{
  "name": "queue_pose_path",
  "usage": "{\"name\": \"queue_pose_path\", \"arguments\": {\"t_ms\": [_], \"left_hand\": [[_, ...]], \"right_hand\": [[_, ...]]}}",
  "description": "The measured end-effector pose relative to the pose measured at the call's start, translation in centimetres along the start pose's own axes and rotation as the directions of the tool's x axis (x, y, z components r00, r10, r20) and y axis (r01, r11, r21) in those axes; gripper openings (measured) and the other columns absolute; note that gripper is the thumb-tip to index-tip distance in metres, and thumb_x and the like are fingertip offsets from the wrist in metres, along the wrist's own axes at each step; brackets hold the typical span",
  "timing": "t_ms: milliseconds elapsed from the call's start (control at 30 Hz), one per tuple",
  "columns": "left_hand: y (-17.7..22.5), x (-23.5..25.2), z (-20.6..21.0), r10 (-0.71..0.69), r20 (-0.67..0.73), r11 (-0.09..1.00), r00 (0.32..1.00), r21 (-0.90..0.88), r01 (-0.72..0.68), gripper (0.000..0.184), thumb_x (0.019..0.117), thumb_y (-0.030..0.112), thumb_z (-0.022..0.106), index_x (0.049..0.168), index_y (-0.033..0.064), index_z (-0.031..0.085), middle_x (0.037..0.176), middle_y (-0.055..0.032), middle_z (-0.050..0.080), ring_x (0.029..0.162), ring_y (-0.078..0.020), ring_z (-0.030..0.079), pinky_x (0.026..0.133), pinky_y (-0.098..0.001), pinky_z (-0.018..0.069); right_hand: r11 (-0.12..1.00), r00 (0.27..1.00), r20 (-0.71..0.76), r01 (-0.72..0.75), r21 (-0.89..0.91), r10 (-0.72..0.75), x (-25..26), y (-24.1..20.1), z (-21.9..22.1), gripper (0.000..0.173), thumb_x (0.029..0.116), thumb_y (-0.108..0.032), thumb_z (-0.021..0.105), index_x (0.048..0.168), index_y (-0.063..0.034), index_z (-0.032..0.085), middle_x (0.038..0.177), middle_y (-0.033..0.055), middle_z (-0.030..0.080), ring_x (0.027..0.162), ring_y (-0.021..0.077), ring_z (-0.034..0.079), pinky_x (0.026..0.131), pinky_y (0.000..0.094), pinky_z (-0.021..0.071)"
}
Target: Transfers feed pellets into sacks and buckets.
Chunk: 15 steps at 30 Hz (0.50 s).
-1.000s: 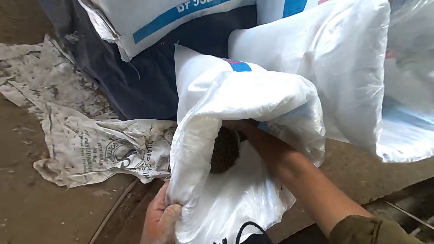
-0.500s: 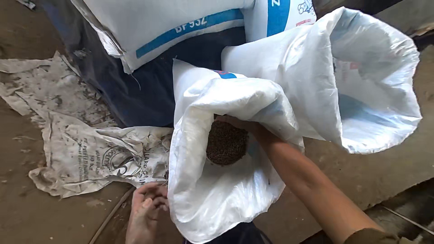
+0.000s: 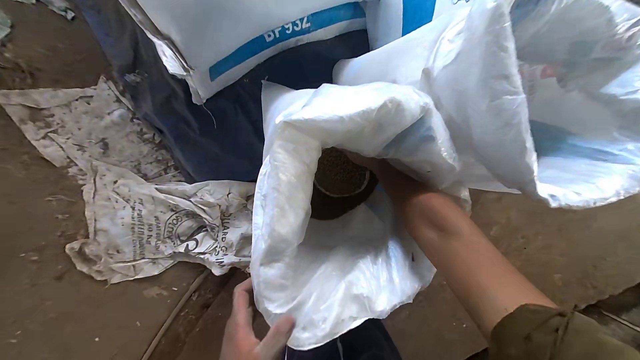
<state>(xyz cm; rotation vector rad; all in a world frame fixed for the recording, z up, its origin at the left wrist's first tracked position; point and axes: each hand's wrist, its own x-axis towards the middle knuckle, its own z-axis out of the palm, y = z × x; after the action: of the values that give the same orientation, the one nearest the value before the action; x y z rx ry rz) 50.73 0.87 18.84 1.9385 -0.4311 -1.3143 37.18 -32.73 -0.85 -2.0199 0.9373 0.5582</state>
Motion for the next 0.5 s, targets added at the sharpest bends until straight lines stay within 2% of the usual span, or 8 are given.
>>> {"name": "queue_pose_path", "arguments": {"t_ms": [33,67,133,167,267,367,467,500], "left_hand": [[1.3,0.5,0.4,-0.064,-0.010,0.997,0.998,0.051,0.065,0.089,0.0859,0.046,0.073,0.139,-0.0150,0.037,0.116,-0.0073,0.066,0.101,0.0065,0.063,0.088,-0.0175,0.0554],[1.9,0.9,0.6,-0.103,-0.022,0.992,0.994,0.065,0.105,0.074,0.0860,0.028,0.074,0.137,-0.0153,0.042,0.110,-0.0059,0.068,0.095,0.0080,0.065,0.086,-0.0162,0.0560],[2.0,1.3,0.6,-0.147,-0.033,0.989,0.989,-0.033,0.146,0.041,0.0825,-0.001,0.065,0.121,-0.0066,0.054,0.094,0.0082,0.070,0.084,0.0106,0.066,0.079,-0.0145,0.0575],[1.7,1.4,0.4,-0.149,-0.020,0.982,0.989,-0.118,0.146,0.034,0.0810,-0.008,0.060,0.114,0.0015,0.057,0.090,0.0148,0.070,0.083,0.0106,0.066,0.077,-0.0148,0.0582],[0.9,1.6,0.4,-0.125,0.020,0.923,0.992,-0.365,0.123,0.044,0.0805,-0.014,0.052,0.105,0.0216,0.062,0.090,0.0216,0.074,0.082,0.0093,0.068,0.076,-0.0151,0.0587],[0.6,2.0,0.4,-0.093,0.065,0.891,0.994,-0.440,0.112,0.047,0.0829,-0.012,0.054,0.107,0.0270,0.066,0.096,0.0206,0.075,0.088,0.0084,0.069,0.080,-0.0155,0.0584],[0.8,1.9,0.1,-0.153,0.052,0.894,0.987,-0.418,0.160,0.047,0.0796,-0.014,0.054,0.107,0.0229,0.064,0.093,0.0202,0.075,0.085,0.0083,0.069,0.079,-0.0158,0.0588],[0.9,1.8,0.1,-0.174,0.042,0.898,0.984,-0.402,0.176,0.047,0.0782,-0.015,0.054,0.107,0.0214,0.061,0.091,0.0207,0.074,0.084,0.0086,0.069,0.078,-0.0156,0.0589]], "right_hand": [[0.979,0.966,0.176,-0.198,0.046,0.187,1.2,-1.8,-0.9,0.049,0.1145,-0.026,0.033,0.152,0.0042,0.042,0.161,0.0217,0.040,0.152,0.0265,0.034,0.125,0.0364,0.0234],[0.961,0.955,0.172,-0.258,0.096,0.239,2.3,-1.7,0.0,0.049,0.1141,-0.029,0.035,0.150,0.0023,0.046,0.158,0.0212,0.044,0.151,0.0294,0.036,0.124,0.0448,0.0250],[0.977,0.985,0.032,-0.170,0.125,0.167,3.9,1.8,4.0,0.056,0.1115,-0.045,0.038,0.141,-0.0020,0.059,0.144,0.0230,0.059,0.138,0.0370,0.052,0.117,0.0577,0.0362],[0.971,0.981,0.087,-0.186,0.150,0.174,4.5,2.4,4.6,0.059,0.1104,-0.048,0.039,0.142,-0.0032,0.059,0.143,0.0232,0.059,0.138,0.0386,0.052,0.116,0.0596,0.0355],[0.943,0.955,0.237,-0.235,0.234,0.179,4.9,2.2,5.9,0.050,0.1091,-0.038,0.050,0.129,0.0049,0.064,0.132,0.0274,0.064,0.127,0.0412,0.059,0.111,0.0582,0.0411],[0.970,0.940,0.305,-0.201,0.137,0.152,5.6,4.0,8.2,0.058,0.1056,-0.047,0.054,0.110,0.0076,0.070,0.114,0.0292,0.068,0.112,0.0428,0.064,0.100,0.0622,0.0464],[0.949,0.902,0.386,-0.271,0.161,0.192,6.0,4.5,9.2,0.074,0.0983,-0.065,0.054,0.126,0.0023,0.066,0.128,0.0261,0.065,0.126,0.0396,0.059,0.109,0.0624,0.0429],[0.941,0.892,0.406,-0.291,0.172,0.201,5.9,4.7,9.6,0.079,0.0962,-0.070,0.053,0.126,0.0020,0.067,0.129,0.0256,0.065,0.127,0.0392,0.059,0.109,0.0630,0.0428]]}}
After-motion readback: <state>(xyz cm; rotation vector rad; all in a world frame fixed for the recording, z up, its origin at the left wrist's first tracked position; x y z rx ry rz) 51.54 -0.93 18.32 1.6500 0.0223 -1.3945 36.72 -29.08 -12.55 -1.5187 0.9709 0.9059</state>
